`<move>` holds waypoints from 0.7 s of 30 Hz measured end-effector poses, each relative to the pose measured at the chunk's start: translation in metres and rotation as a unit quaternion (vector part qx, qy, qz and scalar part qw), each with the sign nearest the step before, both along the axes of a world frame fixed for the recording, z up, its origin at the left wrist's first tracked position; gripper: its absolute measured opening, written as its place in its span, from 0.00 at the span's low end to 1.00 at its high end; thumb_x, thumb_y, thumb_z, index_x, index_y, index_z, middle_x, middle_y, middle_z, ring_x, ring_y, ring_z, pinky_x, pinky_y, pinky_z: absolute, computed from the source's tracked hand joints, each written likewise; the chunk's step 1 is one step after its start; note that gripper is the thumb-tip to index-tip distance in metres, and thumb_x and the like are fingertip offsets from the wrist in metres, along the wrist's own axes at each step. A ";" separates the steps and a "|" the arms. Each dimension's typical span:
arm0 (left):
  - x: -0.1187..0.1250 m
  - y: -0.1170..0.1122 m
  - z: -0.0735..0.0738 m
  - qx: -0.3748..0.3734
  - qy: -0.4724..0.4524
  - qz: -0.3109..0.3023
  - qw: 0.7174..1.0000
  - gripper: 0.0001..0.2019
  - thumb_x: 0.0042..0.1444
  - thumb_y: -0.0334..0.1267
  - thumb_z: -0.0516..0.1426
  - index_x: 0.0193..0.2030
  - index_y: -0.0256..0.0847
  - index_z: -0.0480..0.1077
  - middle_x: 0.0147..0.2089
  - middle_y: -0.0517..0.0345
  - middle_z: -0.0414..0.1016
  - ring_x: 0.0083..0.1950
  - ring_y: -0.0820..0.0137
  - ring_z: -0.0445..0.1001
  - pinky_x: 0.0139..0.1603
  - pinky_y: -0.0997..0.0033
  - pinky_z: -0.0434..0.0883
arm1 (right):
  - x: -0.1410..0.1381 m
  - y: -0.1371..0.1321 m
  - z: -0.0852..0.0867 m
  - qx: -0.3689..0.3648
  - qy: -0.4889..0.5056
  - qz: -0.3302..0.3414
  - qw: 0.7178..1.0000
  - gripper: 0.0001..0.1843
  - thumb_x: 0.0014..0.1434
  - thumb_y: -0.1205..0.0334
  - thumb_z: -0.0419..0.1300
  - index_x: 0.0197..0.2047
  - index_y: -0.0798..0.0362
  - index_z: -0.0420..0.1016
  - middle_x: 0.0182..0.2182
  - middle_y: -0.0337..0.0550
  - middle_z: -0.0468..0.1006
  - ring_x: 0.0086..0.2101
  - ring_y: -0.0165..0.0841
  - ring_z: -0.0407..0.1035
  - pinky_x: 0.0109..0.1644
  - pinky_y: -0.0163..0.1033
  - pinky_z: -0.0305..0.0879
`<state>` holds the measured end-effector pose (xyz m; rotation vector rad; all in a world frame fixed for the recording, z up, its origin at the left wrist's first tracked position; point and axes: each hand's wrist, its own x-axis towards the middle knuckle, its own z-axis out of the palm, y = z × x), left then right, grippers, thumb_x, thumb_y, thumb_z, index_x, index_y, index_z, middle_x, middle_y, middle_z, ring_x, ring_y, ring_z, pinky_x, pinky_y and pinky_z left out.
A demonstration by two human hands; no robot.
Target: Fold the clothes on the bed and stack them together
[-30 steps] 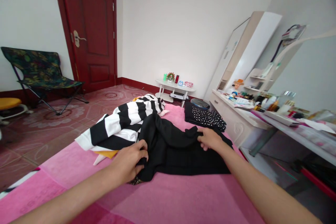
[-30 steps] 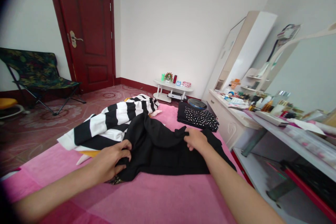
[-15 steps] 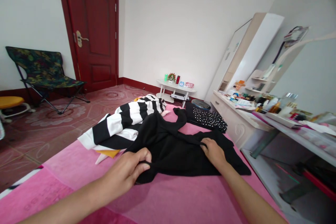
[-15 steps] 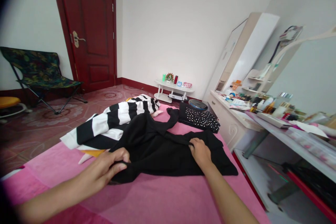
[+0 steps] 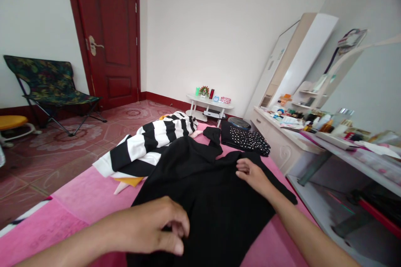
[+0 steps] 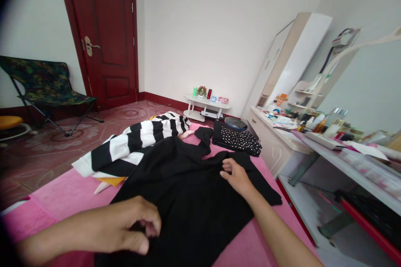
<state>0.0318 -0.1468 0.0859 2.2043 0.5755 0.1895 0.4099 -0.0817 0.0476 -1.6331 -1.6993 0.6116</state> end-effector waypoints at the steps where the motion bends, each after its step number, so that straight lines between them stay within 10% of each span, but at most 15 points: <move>1: -0.002 0.009 -0.006 0.068 -0.006 0.046 0.997 0.13 0.55 0.44 0.59 0.45 0.45 0.72 0.44 0.56 0.75 0.45 0.66 0.73 0.48 0.70 0.69 | -0.005 -0.009 -0.005 -0.027 -0.041 0.043 0.998 0.25 0.47 0.57 0.63 0.49 0.53 0.68 0.45 0.50 0.75 0.45 0.38 0.71 0.52 0.44 0.64; 5: -0.016 0.042 -0.030 0.231 0.062 0.185 0.953 0.18 0.52 0.37 0.59 0.51 0.46 0.70 0.60 0.50 0.63 0.59 0.58 0.64 0.59 0.59 0.63 | -0.019 -0.049 -0.008 -0.047 -0.227 0.099 0.968 0.20 0.43 0.61 0.66 0.43 0.49 0.73 0.38 0.40 0.75 0.40 0.35 0.69 0.45 0.38 0.62; 8: -0.024 0.054 -0.046 0.223 0.132 0.212 0.942 0.27 0.50 0.35 0.59 0.59 0.46 0.65 0.66 0.49 0.56 0.64 0.57 0.60 0.62 0.58 0.61 | -0.012 -0.071 0.006 -0.115 -0.295 0.139 0.938 0.05 0.46 0.64 0.63 0.26 0.52 0.70 0.23 0.33 0.68 0.27 0.27 0.63 0.31 0.32 0.54; 12: -0.026 0.055 -0.055 0.209 0.179 0.203 0.940 0.25 0.55 0.39 0.56 0.61 0.48 0.63 0.67 0.48 0.56 0.65 0.55 0.59 0.61 0.54 0.62 | 0.020 -0.079 0.034 -0.261 -0.280 0.196 0.903 0.13 0.46 0.58 0.64 0.19 0.54 0.65 0.17 0.31 0.61 0.21 0.25 0.57 0.25 0.32 0.47; 18: -0.016 0.056 -0.047 0.240 0.199 0.178 0.933 0.42 0.43 0.43 0.65 0.66 0.47 0.56 0.65 0.44 0.58 0.62 0.51 0.61 0.59 0.54 0.63 | 0.051 -0.047 0.036 -0.118 -0.425 -0.093 0.893 0.06 0.51 0.55 0.60 0.28 0.48 0.73 0.27 0.39 0.75 0.32 0.38 0.71 0.32 0.37 0.57; 21: -0.006 0.056 -0.039 0.246 0.238 0.194 0.919 0.44 0.38 0.36 0.65 0.66 0.43 0.57 0.60 0.42 0.64 0.59 0.52 0.64 0.56 0.57 0.66 | 0.050 -0.024 0.013 -0.054 -0.428 -0.108 0.896 0.11 0.50 0.60 0.61 0.40 0.45 0.74 0.42 0.40 0.76 0.41 0.40 0.72 0.39 0.39 0.62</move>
